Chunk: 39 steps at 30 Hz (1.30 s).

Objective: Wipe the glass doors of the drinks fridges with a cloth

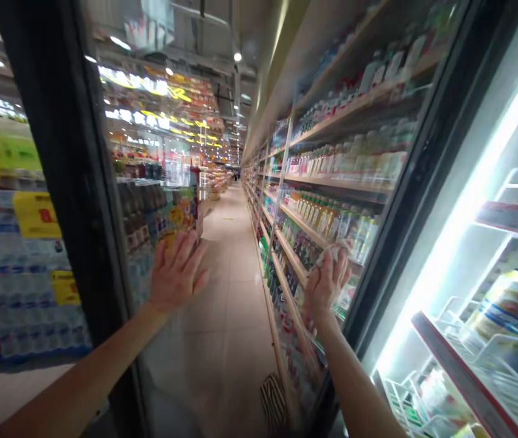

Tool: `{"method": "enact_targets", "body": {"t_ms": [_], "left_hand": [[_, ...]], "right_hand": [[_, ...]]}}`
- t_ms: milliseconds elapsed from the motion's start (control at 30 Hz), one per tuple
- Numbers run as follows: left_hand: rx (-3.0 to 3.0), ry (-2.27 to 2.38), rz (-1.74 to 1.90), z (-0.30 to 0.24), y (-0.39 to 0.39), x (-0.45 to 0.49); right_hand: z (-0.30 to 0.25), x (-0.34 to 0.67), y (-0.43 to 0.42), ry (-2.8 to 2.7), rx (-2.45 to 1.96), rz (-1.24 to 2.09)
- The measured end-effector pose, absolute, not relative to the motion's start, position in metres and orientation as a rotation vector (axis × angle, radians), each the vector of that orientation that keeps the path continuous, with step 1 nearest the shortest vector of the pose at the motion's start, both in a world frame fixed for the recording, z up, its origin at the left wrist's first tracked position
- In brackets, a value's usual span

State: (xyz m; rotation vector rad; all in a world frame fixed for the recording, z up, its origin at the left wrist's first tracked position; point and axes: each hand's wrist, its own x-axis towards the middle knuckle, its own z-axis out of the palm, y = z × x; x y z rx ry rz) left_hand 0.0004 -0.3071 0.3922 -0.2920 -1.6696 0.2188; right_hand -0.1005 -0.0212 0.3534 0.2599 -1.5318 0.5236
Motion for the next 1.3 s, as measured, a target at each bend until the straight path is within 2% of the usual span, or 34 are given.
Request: {"method": "enact_targets", "body": {"t_ms": [67, 167, 233, 433, 633, 733, 833, 900, 1067, 1167, 1300], "left_hand": [[-0.287, -1.664, 0.231, 0.392, -0.305, 0.003], [-0.282, -1.652, 0.235, 0.392, -0.304, 0.005], [-0.275, -1.661, 0.229, 0.392, -0.303, 0.006], [-0.264, -1.661, 0.234, 0.392, -0.301, 0.008], [-0.265, -1.675, 0.215, 0.392, -0.302, 0.009], [-0.269, -1.689, 0.209, 0.392, -0.302, 0.010], [-0.273, -1.690, 0.223, 0.392, -0.301, 0.010], [-0.271, -1.683, 0.231, 0.391, -0.300, 0.010], [-0.260, -1.684, 0.243, 0.391, -0.303, 0.008], [-0.265, -1.682, 0.258, 0.392, -0.304, 0.008], [-0.270, -1.695, 0.233, 0.392, -0.303, 0.009]], "right_hand": [[0.348, -0.090, -0.042, -1.554, 0.359, 0.512], [0.330, -0.073, -0.074, -1.607, 0.752, 0.291], [0.320, -0.072, -0.074, -1.604, 0.864, 0.201], [0.319, -0.085, -0.040, -1.623, 0.253, 0.532], [0.297, -0.067, -0.077, -1.660, 0.706, 0.290], [0.289, -0.081, -0.041, -1.688, 0.565, 0.317], [0.290, -0.098, -0.003, -1.685, 0.184, 0.514], [0.292, -0.099, -0.006, -1.659, 0.084, 0.605], [0.283, -0.069, -0.069, -1.698, 0.546, 0.399], [0.275, -0.066, -0.063, -1.688, 0.744, 0.241], [0.277, -0.087, -0.015, -1.682, 0.360, 0.399]]}}
